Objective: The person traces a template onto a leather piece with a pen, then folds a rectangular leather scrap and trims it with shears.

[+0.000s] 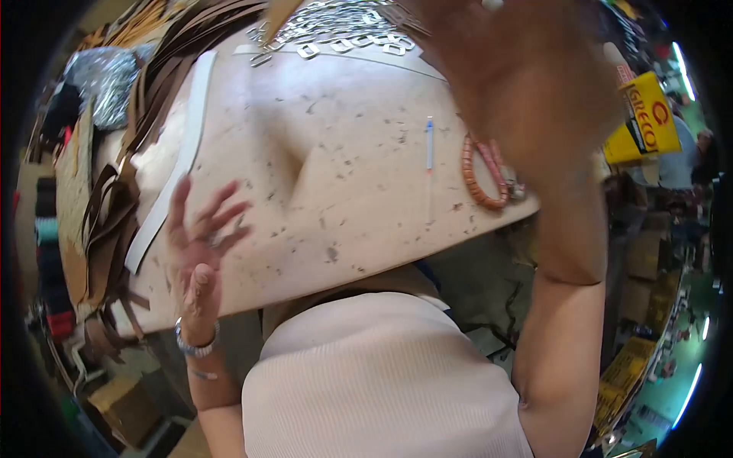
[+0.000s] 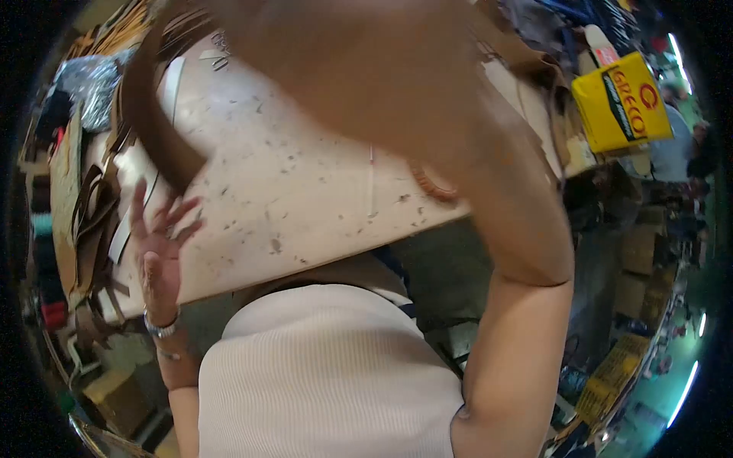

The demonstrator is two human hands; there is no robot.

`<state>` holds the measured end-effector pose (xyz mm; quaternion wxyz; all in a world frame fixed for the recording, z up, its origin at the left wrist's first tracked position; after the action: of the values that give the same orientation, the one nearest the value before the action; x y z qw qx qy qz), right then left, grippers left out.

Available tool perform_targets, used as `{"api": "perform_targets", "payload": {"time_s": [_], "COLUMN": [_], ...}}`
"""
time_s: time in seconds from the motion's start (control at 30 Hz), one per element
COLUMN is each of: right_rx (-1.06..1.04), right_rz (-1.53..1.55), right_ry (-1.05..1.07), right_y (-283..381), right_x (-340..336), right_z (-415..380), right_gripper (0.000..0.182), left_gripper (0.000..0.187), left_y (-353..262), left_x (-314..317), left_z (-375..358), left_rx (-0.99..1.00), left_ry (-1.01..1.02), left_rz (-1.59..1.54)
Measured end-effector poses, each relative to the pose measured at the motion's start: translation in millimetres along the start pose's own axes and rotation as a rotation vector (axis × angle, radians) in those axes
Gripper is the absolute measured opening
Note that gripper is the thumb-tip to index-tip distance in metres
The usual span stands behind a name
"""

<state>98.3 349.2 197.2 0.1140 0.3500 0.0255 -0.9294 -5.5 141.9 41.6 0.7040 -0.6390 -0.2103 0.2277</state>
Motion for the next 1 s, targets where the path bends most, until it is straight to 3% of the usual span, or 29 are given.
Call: {"api": "perform_targets", "payload": {"time_s": [0.03, 0.1, 0.17, 0.2, 0.23, 0.33, 0.47, 0.53, 0.6, 0.67, 0.7, 0.77, 0.87, 0.9, 1.0], "right_rx": [-0.146, -0.46, -0.48, -0.436, -0.391, -0.2, 0.537, 0.662, 0.649, 0.593, 0.541, 0.49, 0.654, 0.896, 0.953], "right_rz": [0.025, -0.061, 0.054, 0.107, 0.161, 0.114, -0.19, -0.23, -0.21, -0.217, -0.235, -0.229, 0.197, 0.493, 1.629], "right_ry": [0.1, 0.108, 0.179, 0.218, 0.261, 0.427, 0.675, 0.791, 0.772, 0.757, 0.751, 0.724, 0.657, 0.597, 0.186], "right_y": [27, 94, 120, 123, 123, 85, -7, -22, -29, -30, -28, -26, -46, -55, -56], "right_x": [32, 77, 116, 121, 124, 115, 96, 96, 94, 94, 93, 92, 91, 91, 99], "right_z": [-14, -24, -49, -58, -66, -84, -115, -131, -137, -138, -135, -129, -137, -146, -140], "right_gripper": [0.022, 0.015, 0.014, 0.015, 0.015, 0.024, 0.034, 0.033, 0.031, 0.028, 0.028, 0.023, 0.02, 0.014, 0.011], "left_gripper": [0.104, 0.091, 0.071, 0.062, 0.04, 0.039, 0.04, 0.038, 0.037, 0.038, 0.039, 0.046, 0.063, 0.064, 0.062], "left_y": [3, -6, 8, 16, 19, 22, 17, -4, -15, -37, -35, -17, 19, 25, 27], "left_x": [3, 18, -5, -19, -29, -54, -83, -83, -82, -61, -55, -30, 19, 20, 28], "left_z": [1, 6, -6, -13, -21, -39, -49, -37, -28, -22, -24, -32, -45, -47, -44], "left_rx": [-0.045, 0.031, -0.088, -0.153, -0.151, -0.231, -0.366, -0.354, -0.337, -0.091, -0.105, -0.056, -0.155, -0.155, -0.124], "left_ry": [0.001, -0.106, -0.105, -0.102, -0.14, -0.115, 0.029, 0.165, 0.153, 0.032, 0.013, 0.142, 0.392, 0.379, 0.306], "left_rz": [-0.141, -0.501, -0.324, -0.24, -0.248, -0.059, 0.225, 0.593, 0.864, 1.738, 1.783, 1.462, 1.303, 1.318, 1.335]}}
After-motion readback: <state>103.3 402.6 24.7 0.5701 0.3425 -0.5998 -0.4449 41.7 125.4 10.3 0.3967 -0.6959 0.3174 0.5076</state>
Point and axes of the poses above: each hand's wrist, its own z-axis towards the middle knuckle, its own x-axis out of the palm, y = z × x, the point moved 8 cm from there along z, towards the middle knuckle, and after that the axes turned 10 degrees about y, right-handed, at the moved point
